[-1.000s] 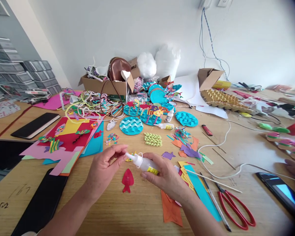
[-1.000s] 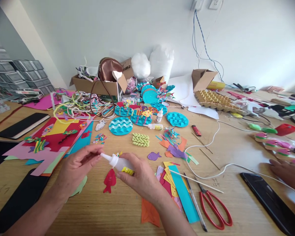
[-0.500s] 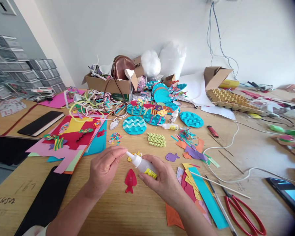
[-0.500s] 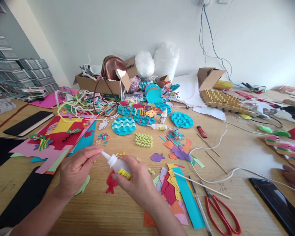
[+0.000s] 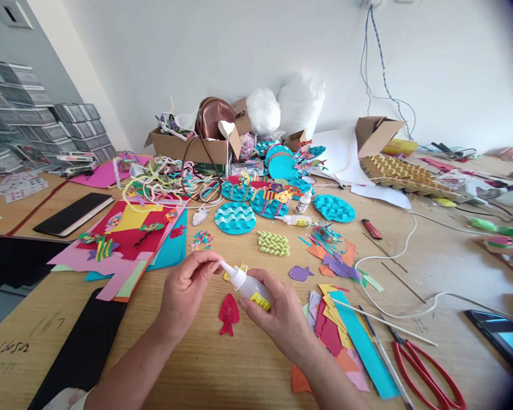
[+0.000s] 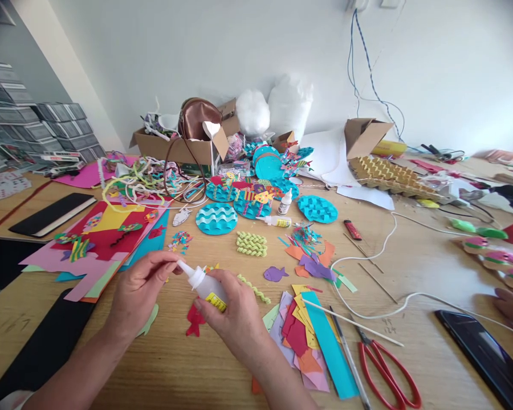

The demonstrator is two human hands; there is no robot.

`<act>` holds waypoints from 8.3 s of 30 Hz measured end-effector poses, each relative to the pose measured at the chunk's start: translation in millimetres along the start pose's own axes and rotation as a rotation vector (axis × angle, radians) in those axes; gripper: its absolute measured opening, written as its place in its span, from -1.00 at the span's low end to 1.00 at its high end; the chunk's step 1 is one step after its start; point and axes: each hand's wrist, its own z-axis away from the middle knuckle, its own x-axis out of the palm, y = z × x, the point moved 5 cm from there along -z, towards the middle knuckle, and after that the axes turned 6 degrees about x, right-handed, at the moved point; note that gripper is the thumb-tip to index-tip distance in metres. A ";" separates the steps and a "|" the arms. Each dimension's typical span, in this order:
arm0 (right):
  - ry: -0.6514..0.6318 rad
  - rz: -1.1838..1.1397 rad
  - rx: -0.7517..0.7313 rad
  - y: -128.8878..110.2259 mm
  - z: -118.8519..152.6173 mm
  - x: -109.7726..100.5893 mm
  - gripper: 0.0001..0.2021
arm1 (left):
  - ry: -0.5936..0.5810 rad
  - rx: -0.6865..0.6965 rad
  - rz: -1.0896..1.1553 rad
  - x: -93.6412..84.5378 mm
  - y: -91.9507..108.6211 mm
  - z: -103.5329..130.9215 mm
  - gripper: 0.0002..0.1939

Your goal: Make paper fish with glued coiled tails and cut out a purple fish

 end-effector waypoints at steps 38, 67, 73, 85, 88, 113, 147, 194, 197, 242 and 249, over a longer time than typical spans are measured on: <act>0.279 0.272 -0.228 -1.5 5.0 3.2 -0.75 | -0.141 0.260 -0.502 7.5 4.3 -6.4 -0.84; 0.291 0.459 -0.324 -1.5 10.6 -5.5 -0.84 | -0.391 -0.048 -0.294 8.1 -0.8 -18.7 -0.86; 0.323 0.451 -0.329 -2.8 9.5 -3.6 -0.83 | -0.230 0.015 -0.292 8.6 -4.5 -11.9 -0.86; 0.224 0.094 -0.144 7.4 3.9 -10.2 -0.75 | -0.312 -0.212 0.087 9.8 -16.0 -11.1 -0.82; 0.138 0.032 -0.068 8.5 2.3 -8.7 -0.76 | -0.271 -0.087 -0.006 7.3 -10.7 -12.7 -0.75; -0.123 -0.258 0.120 20.4 1.1 -6.6 -0.66 | -0.243 -0.439 0.486 9.1 -17.4 -2.5 -0.84; 0.055 -0.199 0.152 53.1 5.8 -20.0 -0.64 | -0.076 -0.490 0.513 -1.3 -13.0 -2.1 -0.88; -0.001 0.220 -0.375 -38.7 21.8 -42.6 -0.80 | -0.381 -0.777 0.772 67.6 -2.9 32.0 -0.59; -0.001 0.209 -0.354 -37.7 23.6 -42.5 -0.82 | -0.415 -0.803 0.760 68.6 -8.5 36.4 -0.60; 0.122 0.711 0.545 207.0 -126.7 -176.5 -0.72 | -0.319 -0.735 0.321 12.3 -69.2 44.0 -0.53; 0.099 0.664 0.545 211.0 -128.1 -178.8 -0.71 | -0.309 -0.711 0.299 11.8 -66.9 44.5 -0.56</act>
